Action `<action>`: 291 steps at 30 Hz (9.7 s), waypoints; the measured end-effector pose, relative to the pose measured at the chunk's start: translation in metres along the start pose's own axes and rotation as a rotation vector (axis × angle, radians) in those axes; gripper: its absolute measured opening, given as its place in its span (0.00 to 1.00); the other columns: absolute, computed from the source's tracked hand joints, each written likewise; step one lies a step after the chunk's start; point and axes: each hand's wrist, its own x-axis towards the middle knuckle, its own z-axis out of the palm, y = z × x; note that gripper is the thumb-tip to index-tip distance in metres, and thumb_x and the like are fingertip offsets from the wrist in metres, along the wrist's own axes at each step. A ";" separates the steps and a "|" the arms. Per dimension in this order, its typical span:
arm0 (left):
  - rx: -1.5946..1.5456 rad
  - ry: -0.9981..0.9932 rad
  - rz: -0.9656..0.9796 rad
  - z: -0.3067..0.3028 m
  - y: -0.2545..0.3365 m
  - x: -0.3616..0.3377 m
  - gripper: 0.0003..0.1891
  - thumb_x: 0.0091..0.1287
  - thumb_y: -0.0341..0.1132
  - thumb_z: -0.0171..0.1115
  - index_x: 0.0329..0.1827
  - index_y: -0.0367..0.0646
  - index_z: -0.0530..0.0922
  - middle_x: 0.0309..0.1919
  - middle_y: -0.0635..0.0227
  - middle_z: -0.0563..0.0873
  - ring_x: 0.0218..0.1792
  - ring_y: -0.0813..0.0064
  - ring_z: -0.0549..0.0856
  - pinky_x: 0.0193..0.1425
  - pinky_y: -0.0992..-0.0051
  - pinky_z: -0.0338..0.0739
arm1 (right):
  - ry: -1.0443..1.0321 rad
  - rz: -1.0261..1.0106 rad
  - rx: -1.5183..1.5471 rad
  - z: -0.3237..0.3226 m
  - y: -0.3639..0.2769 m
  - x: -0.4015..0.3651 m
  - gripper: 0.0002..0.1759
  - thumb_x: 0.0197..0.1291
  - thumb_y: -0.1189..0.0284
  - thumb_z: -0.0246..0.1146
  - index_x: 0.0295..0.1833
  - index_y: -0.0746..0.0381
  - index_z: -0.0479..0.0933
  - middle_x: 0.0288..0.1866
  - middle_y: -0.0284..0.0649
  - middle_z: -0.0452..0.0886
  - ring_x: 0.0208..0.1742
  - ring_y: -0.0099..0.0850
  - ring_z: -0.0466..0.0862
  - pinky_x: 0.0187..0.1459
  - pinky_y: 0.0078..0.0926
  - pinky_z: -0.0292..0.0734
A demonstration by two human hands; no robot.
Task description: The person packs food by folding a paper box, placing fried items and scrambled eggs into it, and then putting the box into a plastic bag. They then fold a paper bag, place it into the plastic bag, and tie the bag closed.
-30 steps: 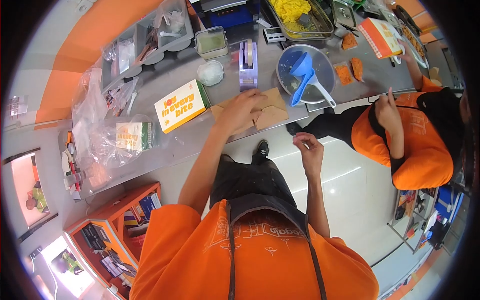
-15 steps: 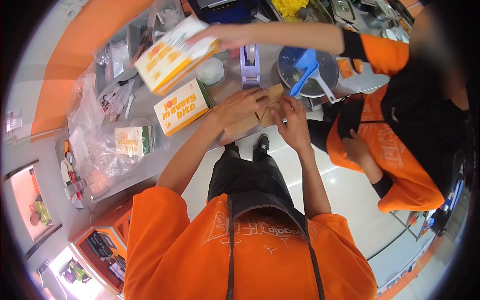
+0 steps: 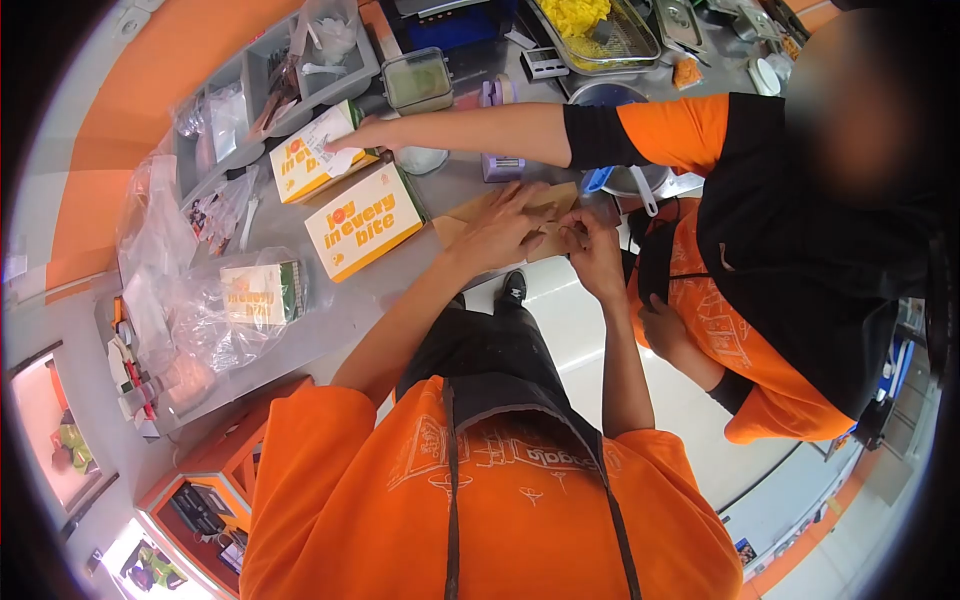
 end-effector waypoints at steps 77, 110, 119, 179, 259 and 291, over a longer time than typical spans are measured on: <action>0.184 0.104 -0.361 0.005 0.048 0.011 0.17 0.60 0.30 0.71 0.52 0.51 0.79 0.46 0.65 0.87 0.57 0.63 0.80 0.63 0.53 0.57 | 0.088 0.392 -0.242 -0.014 0.213 -0.193 0.08 0.59 0.80 0.65 0.42 0.67 0.87 0.41 0.50 0.89 0.38 0.39 0.88 0.44 0.30 0.82; 0.276 0.286 -0.755 0.017 0.075 0.047 0.23 0.53 0.34 0.77 0.53 0.46 0.79 0.53 0.63 0.78 0.60 0.58 0.73 0.65 0.55 0.61 | -0.453 0.961 -0.025 -0.222 0.243 -0.117 0.14 0.63 0.72 0.70 0.52 0.66 0.81 0.51 0.44 0.87 0.47 0.33 0.88 0.46 0.32 0.85; 0.165 0.410 -0.789 0.005 0.091 0.050 0.22 0.55 0.30 0.77 0.54 0.45 0.82 0.60 0.62 0.74 0.64 0.54 0.71 0.68 0.54 0.65 | -0.223 -0.290 -0.240 -0.305 0.099 0.118 0.15 0.50 0.88 0.68 0.45 0.66 0.81 0.33 0.39 0.81 0.39 0.34 0.82 0.46 0.31 0.76; -0.920 1.018 -0.946 0.019 -0.097 0.282 0.20 0.61 0.19 0.62 0.58 0.29 0.82 0.34 0.55 0.89 0.35 0.65 0.92 0.39 0.70 0.90 | -0.492 -0.728 -0.656 -0.167 -0.010 0.383 0.12 0.54 0.81 0.59 0.44 0.67 0.83 0.34 0.55 0.85 0.39 0.54 0.86 0.44 0.47 0.80; -0.080 0.328 -0.565 0.020 0.076 -0.034 0.53 0.48 0.49 0.84 0.79 0.52 0.66 0.76 0.59 0.65 0.74 0.47 0.61 0.78 0.53 0.60 | -0.482 -0.801 -0.727 -0.107 -0.009 0.010 0.28 0.54 0.82 0.62 0.64 0.67 0.73 0.43 0.45 0.78 0.40 0.43 0.85 0.42 0.38 0.83; 0.287 0.466 -0.935 0.019 0.072 -0.049 0.34 0.62 0.42 0.76 0.71 0.47 0.74 0.77 0.52 0.64 0.75 0.39 0.62 0.76 0.47 0.64 | -0.128 -0.750 -0.980 -0.133 0.025 0.384 0.24 0.63 0.80 0.54 0.66 0.65 0.73 0.46 0.59 0.83 0.43 0.56 0.87 0.43 0.51 0.84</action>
